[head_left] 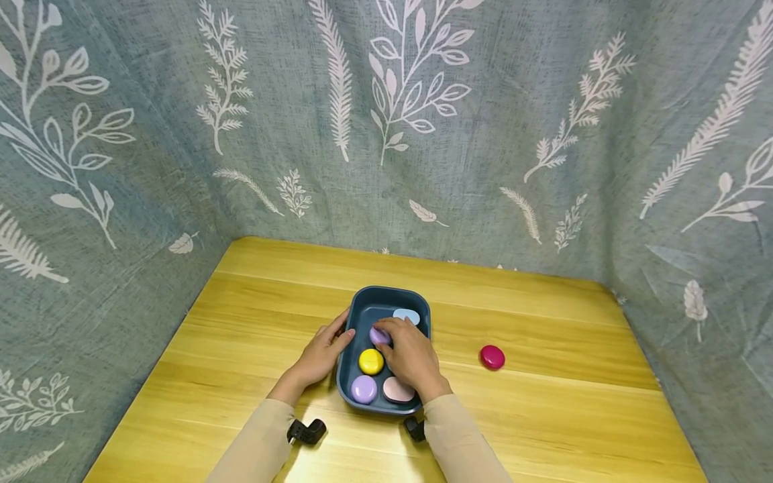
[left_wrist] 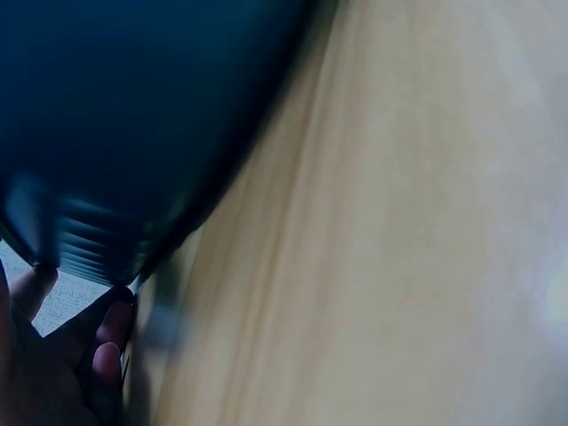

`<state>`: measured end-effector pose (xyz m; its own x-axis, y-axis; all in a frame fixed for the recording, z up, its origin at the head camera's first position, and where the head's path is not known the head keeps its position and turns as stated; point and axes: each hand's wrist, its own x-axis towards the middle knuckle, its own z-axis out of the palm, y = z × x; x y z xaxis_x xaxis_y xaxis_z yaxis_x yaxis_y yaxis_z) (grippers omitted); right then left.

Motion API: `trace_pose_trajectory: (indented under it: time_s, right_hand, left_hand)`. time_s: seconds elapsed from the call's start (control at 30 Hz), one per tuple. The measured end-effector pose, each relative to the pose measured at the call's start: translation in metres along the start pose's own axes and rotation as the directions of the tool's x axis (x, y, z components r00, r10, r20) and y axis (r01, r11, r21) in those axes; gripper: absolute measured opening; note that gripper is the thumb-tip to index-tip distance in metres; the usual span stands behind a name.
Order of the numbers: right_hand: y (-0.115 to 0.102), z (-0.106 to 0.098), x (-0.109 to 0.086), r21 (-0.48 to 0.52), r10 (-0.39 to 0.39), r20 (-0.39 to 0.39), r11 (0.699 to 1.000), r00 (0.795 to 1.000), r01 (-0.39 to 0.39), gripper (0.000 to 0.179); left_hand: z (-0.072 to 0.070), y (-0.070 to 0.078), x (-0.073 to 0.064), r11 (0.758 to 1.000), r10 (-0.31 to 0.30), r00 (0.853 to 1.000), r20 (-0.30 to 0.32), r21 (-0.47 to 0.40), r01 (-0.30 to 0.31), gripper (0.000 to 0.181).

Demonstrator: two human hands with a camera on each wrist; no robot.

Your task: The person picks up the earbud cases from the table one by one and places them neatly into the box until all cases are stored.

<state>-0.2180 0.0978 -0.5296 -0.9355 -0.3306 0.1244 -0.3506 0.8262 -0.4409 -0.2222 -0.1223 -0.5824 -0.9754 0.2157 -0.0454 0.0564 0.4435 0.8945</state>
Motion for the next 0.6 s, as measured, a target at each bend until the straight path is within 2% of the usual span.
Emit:
trace_pose_trajectory:
  time_s: [0.2, 0.6]
  right_hand:
    - [-0.0007, 0.0023, 0.0009, -0.022, 0.037, 0.024, 0.999, 0.999, -0.037, 0.035]
    - [0.0, 0.0054, 0.0035, -0.026, 0.01, 0.031, 1.0, 0.999, -0.009, 0.033]
  left_hand:
    - [-0.0008, 0.0021, -0.0008, 1.0, -0.004, 1.0, 0.003, -0.003, 0.004, 0.058]
    - [0.0, 0.0023, -0.0008, 1.0, 0.003, 1.0, 0.006, -0.011, -0.003, 0.057]
